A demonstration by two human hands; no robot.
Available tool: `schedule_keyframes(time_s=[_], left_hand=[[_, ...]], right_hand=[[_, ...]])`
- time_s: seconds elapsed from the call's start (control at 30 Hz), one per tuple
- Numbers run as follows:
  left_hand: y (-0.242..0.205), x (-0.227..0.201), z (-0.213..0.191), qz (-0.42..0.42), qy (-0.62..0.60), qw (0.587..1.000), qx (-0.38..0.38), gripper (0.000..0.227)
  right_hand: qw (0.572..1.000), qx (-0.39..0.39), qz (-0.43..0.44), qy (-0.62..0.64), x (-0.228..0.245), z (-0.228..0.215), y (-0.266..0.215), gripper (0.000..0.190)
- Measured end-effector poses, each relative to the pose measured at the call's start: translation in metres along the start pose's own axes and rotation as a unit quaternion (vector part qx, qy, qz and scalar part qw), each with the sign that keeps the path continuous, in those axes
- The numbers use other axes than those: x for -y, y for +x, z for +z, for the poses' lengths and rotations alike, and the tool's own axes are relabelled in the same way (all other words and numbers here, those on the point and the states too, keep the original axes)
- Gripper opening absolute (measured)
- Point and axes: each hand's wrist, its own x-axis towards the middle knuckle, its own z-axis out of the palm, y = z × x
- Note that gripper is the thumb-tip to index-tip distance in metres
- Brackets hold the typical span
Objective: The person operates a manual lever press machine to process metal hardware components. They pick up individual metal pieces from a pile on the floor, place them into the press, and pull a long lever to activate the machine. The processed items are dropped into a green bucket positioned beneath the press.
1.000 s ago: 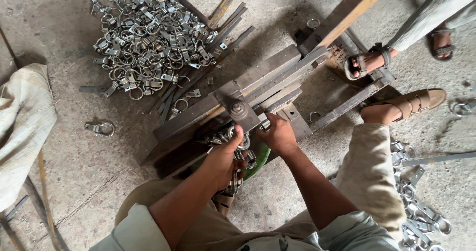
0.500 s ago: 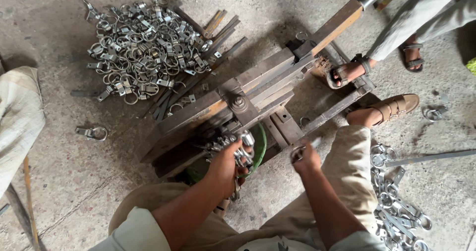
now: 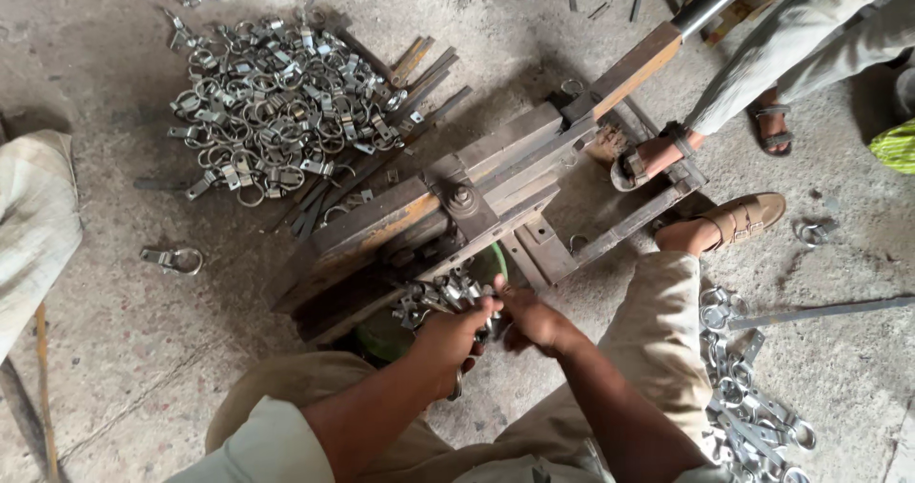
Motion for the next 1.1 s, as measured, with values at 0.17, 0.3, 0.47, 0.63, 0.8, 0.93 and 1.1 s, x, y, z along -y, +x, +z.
schedule_keyframes(time_s=[0.17, 0.3, 0.47, 0.63, 0.8, 0.93, 1.1], left_hand=[[0.010, 0.014, 0.004, -0.049, 0.082, 0.995, -0.022, 0.051], [0.005, 0.014, 0.009, -0.060, 0.050, 0.996, -0.031, 0.036], [-0.004, 0.004, 0.010, -0.070, -0.021, 0.997, -0.031, 0.028], [-0.003, 0.002, 0.003, -0.032, -0.023, 0.999, -0.038, 0.031], [0.003, 0.002, -0.004, -0.029, -0.010, 0.998, -0.059, 0.034], [0.000, -0.004, -0.007, -0.037, -0.027, 0.996, -0.075, 0.033], [-0.004, -0.021, -0.009, -0.045, -0.084, 0.992, -0.077, 0.031]], right_hand=[[0.924, 0.048, 0.005, 0.379, -0.042, 0.003, 0.029, 0.037], [0.954, -0.079, -0.123, 0.263, -0.046, -0.009, 0.040, 0.041], [0.933, -0.271, -0.210, -0.107, -0.026, -0.037, 0.044, 0.050], [0.906, -0.314, -0.199, -0.202, -0.011, -0.035, 0.046, 0.074], [0.896, -0.289, -0.246, -0.229, -0.020, -0.046, 0.078, 0.077], [0.867, -0.255, -0.300, -0.304, -0.020, -0.044, 0.091, 0.079], [0.951, -0.168, -0.164, -0.203, 0.008, -0.026, 0.064, 0.079]])
